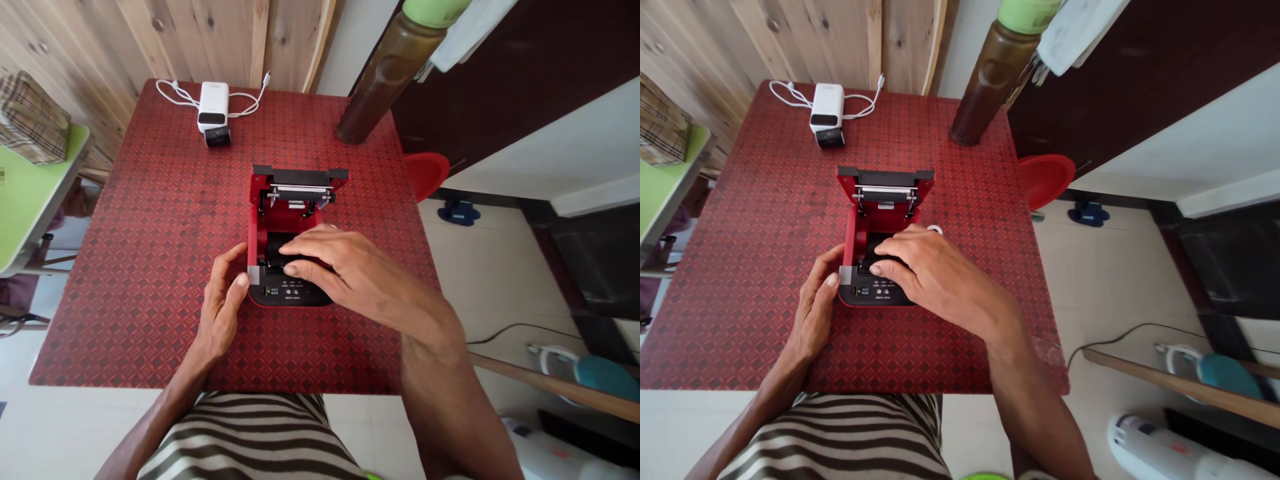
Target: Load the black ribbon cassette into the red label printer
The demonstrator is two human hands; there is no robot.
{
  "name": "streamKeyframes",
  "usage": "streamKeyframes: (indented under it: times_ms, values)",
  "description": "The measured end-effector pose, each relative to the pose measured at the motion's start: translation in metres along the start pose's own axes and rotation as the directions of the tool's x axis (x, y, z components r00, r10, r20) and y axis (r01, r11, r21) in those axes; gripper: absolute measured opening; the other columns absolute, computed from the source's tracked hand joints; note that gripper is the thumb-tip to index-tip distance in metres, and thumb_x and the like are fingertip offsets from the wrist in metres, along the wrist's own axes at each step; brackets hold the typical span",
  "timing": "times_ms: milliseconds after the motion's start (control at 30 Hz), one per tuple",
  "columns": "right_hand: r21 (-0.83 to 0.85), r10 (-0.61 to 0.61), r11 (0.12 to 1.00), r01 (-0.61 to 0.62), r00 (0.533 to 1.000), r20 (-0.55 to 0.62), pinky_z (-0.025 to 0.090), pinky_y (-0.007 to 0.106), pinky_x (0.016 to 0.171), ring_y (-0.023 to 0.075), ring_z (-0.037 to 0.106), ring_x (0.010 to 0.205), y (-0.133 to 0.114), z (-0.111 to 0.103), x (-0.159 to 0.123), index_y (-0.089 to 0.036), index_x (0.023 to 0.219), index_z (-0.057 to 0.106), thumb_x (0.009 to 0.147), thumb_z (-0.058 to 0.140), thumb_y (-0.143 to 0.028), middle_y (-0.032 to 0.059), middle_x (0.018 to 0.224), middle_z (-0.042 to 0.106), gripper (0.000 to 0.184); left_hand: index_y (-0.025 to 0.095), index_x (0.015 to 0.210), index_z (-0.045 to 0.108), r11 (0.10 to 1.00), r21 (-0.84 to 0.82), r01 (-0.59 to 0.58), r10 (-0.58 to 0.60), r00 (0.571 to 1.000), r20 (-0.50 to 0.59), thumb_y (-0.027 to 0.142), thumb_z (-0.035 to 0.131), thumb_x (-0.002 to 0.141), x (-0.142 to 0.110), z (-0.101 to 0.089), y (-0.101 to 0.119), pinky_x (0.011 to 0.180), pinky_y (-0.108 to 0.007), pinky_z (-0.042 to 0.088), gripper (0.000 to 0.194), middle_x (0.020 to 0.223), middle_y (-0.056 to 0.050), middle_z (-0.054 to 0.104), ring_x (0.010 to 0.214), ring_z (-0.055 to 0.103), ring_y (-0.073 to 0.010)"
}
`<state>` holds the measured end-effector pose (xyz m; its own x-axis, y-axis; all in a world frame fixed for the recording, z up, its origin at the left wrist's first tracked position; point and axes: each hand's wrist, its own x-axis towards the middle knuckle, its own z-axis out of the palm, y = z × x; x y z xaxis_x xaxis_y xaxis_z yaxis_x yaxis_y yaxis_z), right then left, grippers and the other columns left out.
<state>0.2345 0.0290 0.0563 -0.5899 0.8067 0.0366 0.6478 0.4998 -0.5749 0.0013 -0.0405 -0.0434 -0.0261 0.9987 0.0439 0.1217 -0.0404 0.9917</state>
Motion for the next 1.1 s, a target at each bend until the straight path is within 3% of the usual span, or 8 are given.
streamKeyframes:
  times_ms: [233,333,500,600,700,867,1000,1100]
  values:
    - [-0.019,-0.161,0.987,0.160,0.973,-0.163,0.063,0.037,0.093,0.0219,0.079,0.094,0.004,0.004,-0.010,-0.019,0.098,0.085,0.111,0.075,-0.011,0.0041,0.099,0.088,0.017,0.028,0.154,0.073,0.994,-0.081,0.079,-0.077,0.997,0.023,0.062,0.066,0.114,0.001,-0.003,0.001,0.130,-0.062,0.050,0.054,0.157,-0.011,0.077,0.147,0.070,-0.0379]
    - [-0.057,-0.193,0.981,0.185,0.943,-0.272,0.064,0.036,0.091,0.0214,0.077,0.094,0.003,0.008,-0.014,-0.018,0.098,0.084,0.110,0.076,-0.011,0.0048,0.099,0.084,0.016,0.030,0.151,0.075,0.986,-0.144,0.083,-0.085,0.996,-0.004,0.066,0.064,0.114,0.013,-0.004,0.007,0.130,-0.064,0.050,0.052,0.155,-0.011,0.078,0.147,0.070,-0.0384]
    - [-0.170,-0.209,0.974,0.152,0.890,-0.405,0.065,0.039,0.091,0.0222,0.075,0.093,-0.001,0.023,-0.024,-0.018,0.097,0.081,0.111,0.075,-0.012,0.0067,0.100,0.081,0.017,0.028,0.139,0.080,0.995,-0.049,-0.084,0.074,0.981,-0.181,0.079,0.063,0.110,0.084,0.003,0.037,0.128,-0.059,0.050,0.061,0.154,-0.010,0.076,0.149,0.067,-0.0376]
    - [-0.252,-0.237,0.959,0.130,0.855,-0.461,0.064,0.038,0.087,0.0214,0.073,0.090,-0.004,0.032,-0.029,-0.017,0.092,0.079,0.111,0.073,-0.010,0.0081,0.097,0.078,0.022,0.023,0.127,0.078,0.990,-0.139,0.018,-0.039,0.987,-0.153,0.064,0.061,0.117,0.137,0.012,0.053,0.122,-0.053,0.053,0.046,0.149,-0.013,0.077,0.146,0.069,-0.0358]
    - [-0.310,-0.241,0.946,0.093,0.840,-0.486,0.062,0.033,0.079,0.0197,0.070,0.087,-0.008,0.037,-0.032,-0.018,0.090,0.078,0.111,0.069,-0.004,0.0067,0.094,0.075,0.026,0.021,0.118,0.078,0.972,-0.199,0.124,-0.140,0.988,-0.069,0.052,0.057,0.119,0.164,0.022,0.059,0.113,-0.048,0.057,0.037,0.140,-0.011,0.079,0.137,0.072,-0.0328]
    - [-0.395,-0.267,0.917,0.062,0.831,-0.488,0.060,0.033,0.075,0.0181,0.067,0.081,-0.013,0.041,-0.040,-0.016,0.098,0.079,0.111,0.068,-0.002,0.0039,0.089,0.075,0.022,0.029,0.107,0.083,0.959,-0.251,0.132,-0.146,0.989,-0.037,0.044,0.077,0.095,0.139,0.020,0.057,0.108,-0.044,0.059,0.020,0.134,-0.005,0.083,0.139,0.070,-0.0330]
    - [-0.429,-0.277,0.902,0.045,0.822,-0.498,0.057,0.033,0.071,0.0174,0.066,0.077,-0.017,0.046,-0.046,-0.017,0.107,0.080,0.111,0.067,-0.001,0.0030,0.087,0.077,0.020,0.031,0.124,0.081,0.942,-0.281,0.183,-0.192,0.981,-0.002,0.041,0.092,0.079,0.096,0.007,0.045,0.129,-0.050,0.050,0.047,0.145,-0.005,0.081,0.154,0.064,-0.0358]
    - [-0.432,-0.253,0.901,0.027,0.842,-0.476,0.056,0.034,0.070,0.0175,0.064,0.076,-0.019,0.048,-0.049,-0.020,0.109,0.081,0.113,0.063,-0.002,0.0026,0.087,0.078,0.026,0.032,0.138,0.077,0.946,-0.251,0.205,-0.197,0.979,0.054,0.039,0.092,0.084,0.070,0.001,0.034,0.133,-0.058,0.049,0.056,0.156,-0.007,0.077,0.157,0.063,-0.0376]
